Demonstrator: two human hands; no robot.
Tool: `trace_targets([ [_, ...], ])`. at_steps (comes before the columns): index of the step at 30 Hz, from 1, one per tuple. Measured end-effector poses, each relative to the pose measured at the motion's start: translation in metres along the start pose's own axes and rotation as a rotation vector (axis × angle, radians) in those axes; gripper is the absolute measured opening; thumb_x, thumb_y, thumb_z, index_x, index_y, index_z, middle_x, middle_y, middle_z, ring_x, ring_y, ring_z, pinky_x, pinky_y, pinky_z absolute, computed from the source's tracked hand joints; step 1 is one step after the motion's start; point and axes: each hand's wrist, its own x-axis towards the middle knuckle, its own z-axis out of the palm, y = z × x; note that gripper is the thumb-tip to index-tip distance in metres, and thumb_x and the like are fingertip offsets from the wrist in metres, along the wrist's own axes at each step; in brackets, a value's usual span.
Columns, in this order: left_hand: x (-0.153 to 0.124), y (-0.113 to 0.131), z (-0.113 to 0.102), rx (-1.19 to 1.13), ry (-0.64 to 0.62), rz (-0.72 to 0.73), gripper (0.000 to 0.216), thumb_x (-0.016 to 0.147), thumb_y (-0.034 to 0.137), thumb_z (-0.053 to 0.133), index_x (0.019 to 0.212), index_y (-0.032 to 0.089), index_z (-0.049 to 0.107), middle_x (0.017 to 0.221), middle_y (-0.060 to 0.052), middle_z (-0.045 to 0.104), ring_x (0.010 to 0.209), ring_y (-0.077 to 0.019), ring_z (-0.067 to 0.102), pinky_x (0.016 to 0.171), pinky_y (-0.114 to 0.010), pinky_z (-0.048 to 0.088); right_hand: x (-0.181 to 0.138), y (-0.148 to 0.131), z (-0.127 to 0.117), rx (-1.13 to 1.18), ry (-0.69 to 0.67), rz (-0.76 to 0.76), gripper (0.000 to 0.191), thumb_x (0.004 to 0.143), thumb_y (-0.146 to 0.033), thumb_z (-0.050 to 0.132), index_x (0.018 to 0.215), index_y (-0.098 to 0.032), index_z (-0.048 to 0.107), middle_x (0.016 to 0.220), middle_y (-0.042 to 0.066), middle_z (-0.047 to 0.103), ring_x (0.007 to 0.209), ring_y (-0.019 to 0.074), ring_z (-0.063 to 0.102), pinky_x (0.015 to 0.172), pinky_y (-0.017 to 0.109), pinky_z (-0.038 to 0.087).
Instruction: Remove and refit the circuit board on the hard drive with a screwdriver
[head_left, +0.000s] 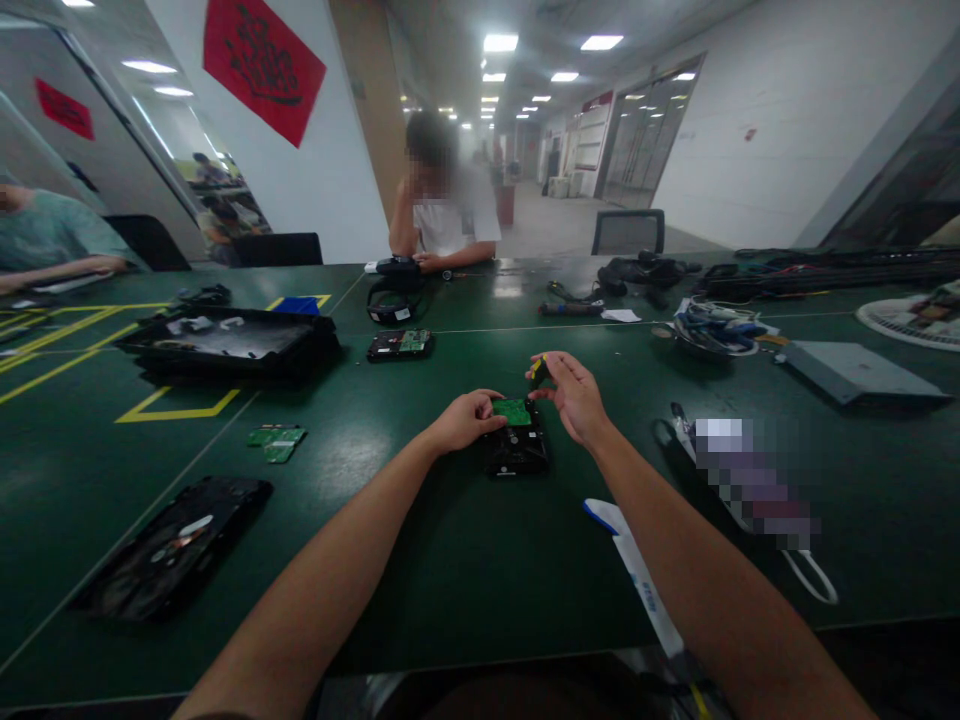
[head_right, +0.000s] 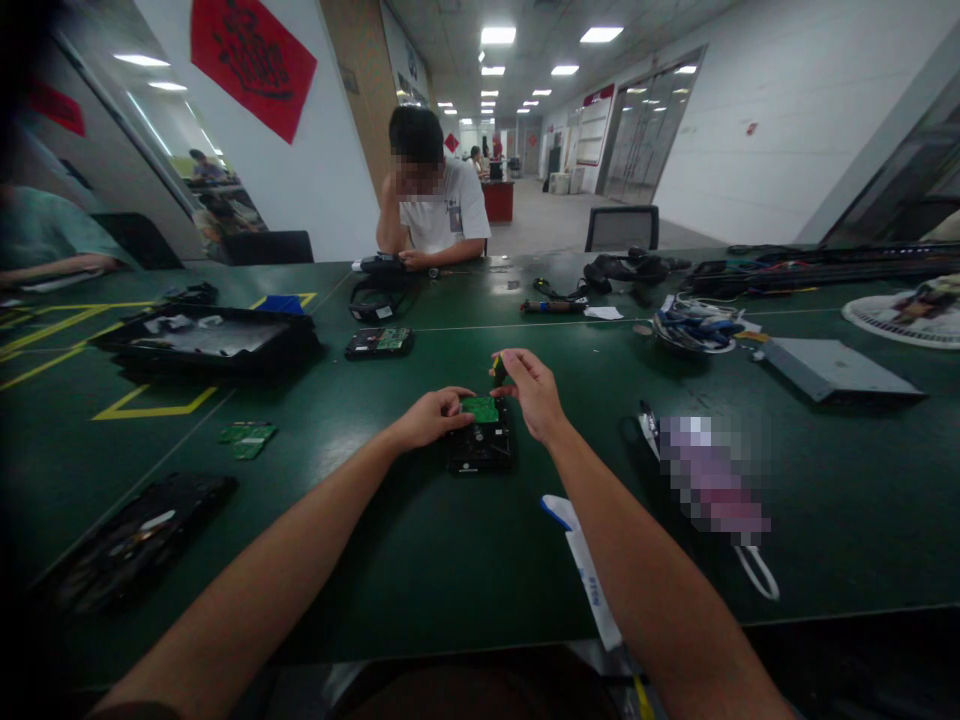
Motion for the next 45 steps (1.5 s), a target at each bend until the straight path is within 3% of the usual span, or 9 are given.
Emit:
trace_targets([
  [6, -0.0003, 0.0004, 0.0001, 0.022, 0.007, -0.017, 0.038, 0.087, 0.035, 0.073, 0.065, 0.022, 0.044, 0.135, -0.012, 0.066, 0.126, -0.0269, 0.062, 0.103, -0.042, 0.048, -0.0019, 0.0001, 0.0025, 0.011, -0.002, -0.005, 0.034, 0.086, -0.055, 0.076, 0.1, -0.026, 0.064, 0.098, 0.002, 0.074, 0.093, 0.0197, 0.071, 0.062, 0.027, 0.058],
  [11, 0.0003, -0.001, 0.0, 0.013, -0.003, 0.001, 0.038, 0.088, 0.035, 0.072, 0.065, 0.022, 0.044, 0.132, -0.012, 0.067, 0.128, -0.027, 0.06, 0.102, -0.041, 0.049, -0.0008, -0.0009, 0.0017, 0.03, -0.032, 0.033, 0.043, 0.092, -0.064, 0.063, 0.11, -0.025, 0.07, 0.097, 0.005, 0.073, 0.094, 0.0206, 0.07, 0.066, 0.03, 0.06],
  [18, 0.0001, -0.002, -0.0001, 0.015, 0.004, -0.002, 0.039, 0.087, 0.037, 0.073, 0.065, 0.022, 0.045, 0.135, -0.011, 0.066, 0.123, -0.0266, 0.064, 0.1, -0.04, 0.05, -0.001, -0.0011, 0.0014, -0.011, -0.01, -0.007, 0.029, 0.088, -0.052, 0.075, 0.1, -0.026, 0.071, 0.101, 0.002, 0.07, 0.095, 0.0182, 0.068, 0.063, 0.026, 0.058],
  [22, -0.0006, -0.0008, -0.0003, 0.028, 0.007, 0.001, 0.038, 0.088, 0.036, 0.073, 0.065, 0.022, 0.045, 0.132, -0.011, 0.067, 0.126, -0.0271, 0.061, 0.101, -0.04, 0.05, -0.0017, -0.001, 0.0021, -0.004, -0.01, 0.002, 0.033, 0.085, -0.053, 0.078, 0.097, -0.025, 0.064, 0.099, 0.002, 0.073, 0.097, 0.0201, 0.07, 0.068, 0.029, 0.06],
  [28, -0.0003, -0.0004, -0.0006, 0.013, -0.002, 0.001, 0.037, 0.087, 0.035, 0.073, 0.065, 0.021, 0.046, 0.133, -0.012, 0.066, 0.125, -0.0269, 0.062, 0.103, -0.042, 0.049, 0.0003, -0.0007, -0.0007, 0.005, -0.028, 0.009, 0.04, 0.092, -0.061, 0.065, 0.112, -0.027, 0.07, 0.095, 0.004, 0.074, 0.092, 0.0204, 0.071, 0.067, 0.031, 0.059],
  [32, 0.0003, 0.0007, -0.0004, 0.017, 0.0, -0.018, 0.039, 0.087, 0.035, 0.073, 0.065, 0.022, 0.044, 0.13, -0.012, 0.068, 0.125, -0.0275, 0.062, 0.101, -0.042, 0.05, 0.0004, -0.0018, 0.0001, -0.026, -0.003, -0.006, 0.036, 0.088, -0.059, 0.072, 0.104, -0.027, 0.073, 0.095, 0.003, 0.072, 0.094, 0.019, 0.069, 0.065, 0.027, 0.059],
  [36, 0.0, 0.0008, -0.0001, 0.02, 0.002, -0.017, 0.039, 0.087, 0.037, 0.073, 0.065, 0.022, 0.044, 0.132, -0.012, 0.067, 0.125, -0.0273, 0.062, 0.102, -0.042, 0.049, -0.002, -0.0031, 0.0032, -0.027, -0.009, -0.002, 0.035, 0.085, -0.055, 0.078, 0.097, -0.025, 0.066, 0.1, 0.003, 0.074, 0.096, 0.02, 0.07, 0.065, 0.028, 0.059],
  [45, 0.0001, -0.0031, 0.0005, 0.024, 0.004, 0.012, 0.039, 0.088, 0.036, 0.072, 0.065, 0.022, 0.044, 0.134, -0.012, 0.066, 0.124, -0.0276, 0.062, 0.1, -0.041, 0.049, -0.0012, -0.0036, -0.001, -0.001, -0.038, 0.012, 0.034, 0.091, -0.056, 0.069, 0.109, -0.027, 0.071, 0.096, 0.003, 0.072, 0.093, 0.02, 0.069, 0.066, 0.03, 0.061],
])
